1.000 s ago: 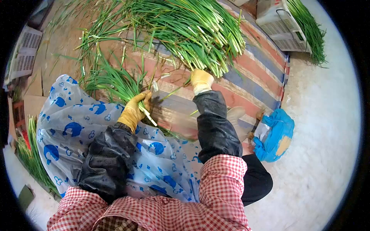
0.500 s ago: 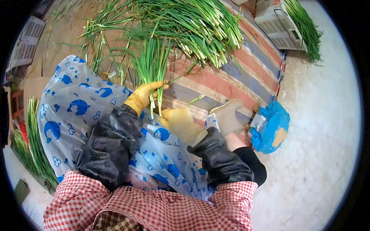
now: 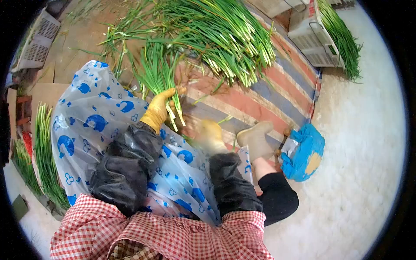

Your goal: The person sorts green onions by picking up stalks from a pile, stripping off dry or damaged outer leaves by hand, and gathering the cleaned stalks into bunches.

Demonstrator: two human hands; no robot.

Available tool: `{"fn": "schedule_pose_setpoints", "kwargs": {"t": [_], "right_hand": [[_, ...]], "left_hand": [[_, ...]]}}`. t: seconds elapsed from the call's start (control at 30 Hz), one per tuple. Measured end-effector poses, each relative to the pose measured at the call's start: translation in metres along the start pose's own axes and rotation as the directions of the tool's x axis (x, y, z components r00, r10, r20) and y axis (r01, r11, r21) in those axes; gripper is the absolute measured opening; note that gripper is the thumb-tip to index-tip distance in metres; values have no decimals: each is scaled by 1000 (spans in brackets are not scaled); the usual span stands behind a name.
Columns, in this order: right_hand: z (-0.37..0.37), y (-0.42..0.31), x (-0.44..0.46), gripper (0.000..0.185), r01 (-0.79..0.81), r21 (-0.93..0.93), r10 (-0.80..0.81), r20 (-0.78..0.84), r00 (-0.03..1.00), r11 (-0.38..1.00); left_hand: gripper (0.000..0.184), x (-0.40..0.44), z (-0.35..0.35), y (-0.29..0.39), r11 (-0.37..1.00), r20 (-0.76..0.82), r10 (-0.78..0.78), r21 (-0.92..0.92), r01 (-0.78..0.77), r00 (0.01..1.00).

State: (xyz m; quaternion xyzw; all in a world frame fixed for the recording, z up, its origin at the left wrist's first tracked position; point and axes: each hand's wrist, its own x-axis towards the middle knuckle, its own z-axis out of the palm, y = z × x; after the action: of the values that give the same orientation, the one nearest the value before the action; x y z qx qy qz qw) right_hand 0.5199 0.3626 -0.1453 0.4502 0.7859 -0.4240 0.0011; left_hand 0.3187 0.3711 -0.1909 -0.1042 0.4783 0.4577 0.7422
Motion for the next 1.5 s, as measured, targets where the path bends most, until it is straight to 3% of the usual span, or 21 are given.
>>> {"fn": "schedule_pose_setpoints", "kwargs": {"t": [0.07,0.1,0.17,0.23,0.37,0.47,0.67,0.77,0.83,0.87,0.97,1.03,1.1,1.13,1.17,1.2,1.27,1.3,1.33,1.4,1.5], "right_hand": [[-11,5,-8,26,-271,223,300,-109,948,936],[25,69,-3,23,-375,753,656,-100,748,542],[36,52,7,19,-356,500,535,-276,799,790],[23,-29,23,19,28,48,-4,-431,902,998],[20,-39,32,21,-242,-86,205,-308,929,966],[21,-36,28,18,-256,448,414,-300,859,856],[30,-31,32,13,-252,617,485,-243,840,746],[36,-25,32,14,-176,941,609,-39,792,289],[56,0,37,17,-242,499,483,-440,756,832],[57,3,36,17,-246,498,487,-441,753,832],[59,14,32,22,-203,718,628,-392,672,666],[67,61,26,25,-97,948,818,-208,536,304],[88,190,-9,29,-237,880,803,-227,552,411],[67,190,-27,32,-639,394,749,-305,588,661],[51,182,-40,35,-755,-272,680,-328,656,597],[48,180,-45,35,-752,-274,678,-325,659,600],[41,167,-58,43,-606,-188,493,-422,761,773],[39,155,-47,43,-668,354,746,-156,648,654],[27,113,-22,44,-621,742,790,211,575,254],[7,33,5,42,-581,812,450,503,738,46],[38,21,33,36,-466,885,47,466,884,-9]], "left_hand": [[26,16,-8,-7,982,-59,132,145,-122,990],[26,22,-8,-13,966,-79,184,199,-165,980],[24,0,9,-12,985,-165,24,170,5,986],[24,1,14,-19,984,-142,-39,169,63,989],[25,5,3,-17,995,98,-38,100,28,995],[25,9,-1,-20,982,5,-101,159,99,995],[27,29,-8,-35,989,83,-124,90,116,989],[24,20,4,-38,985,-150,-79,140,100,986],[21,15,8,-39,993,-134,-64,87,76,989],[19,15,8,-38,994,-128,-64,77,75,990],[18,23,1,-30,998,-163,2,55,7,987],[18,25,-10,-20,999,-145,44,16,-42,988],[20,24,-24,-9,996,-21,63,-62,-64,998],[26,19,-20,-2,984,6,120,-136,-118,993],[26,19,-20,0,983,3,127,-138,-125,992],[28,19,-21,1,986,42,109,-129,-102,993],[31,21,-23,-7,991,81,69,-121,-59,994],[32,24,-23,-11,993,152,47,-113,-30,987],[34,26,-23,-12,995,222,32,-103,-9,974],[38,22,-19,-13,997,270,45,-76,-25,962],[36,13,-14,-14,998,263,-44,-39,56,964]]}}
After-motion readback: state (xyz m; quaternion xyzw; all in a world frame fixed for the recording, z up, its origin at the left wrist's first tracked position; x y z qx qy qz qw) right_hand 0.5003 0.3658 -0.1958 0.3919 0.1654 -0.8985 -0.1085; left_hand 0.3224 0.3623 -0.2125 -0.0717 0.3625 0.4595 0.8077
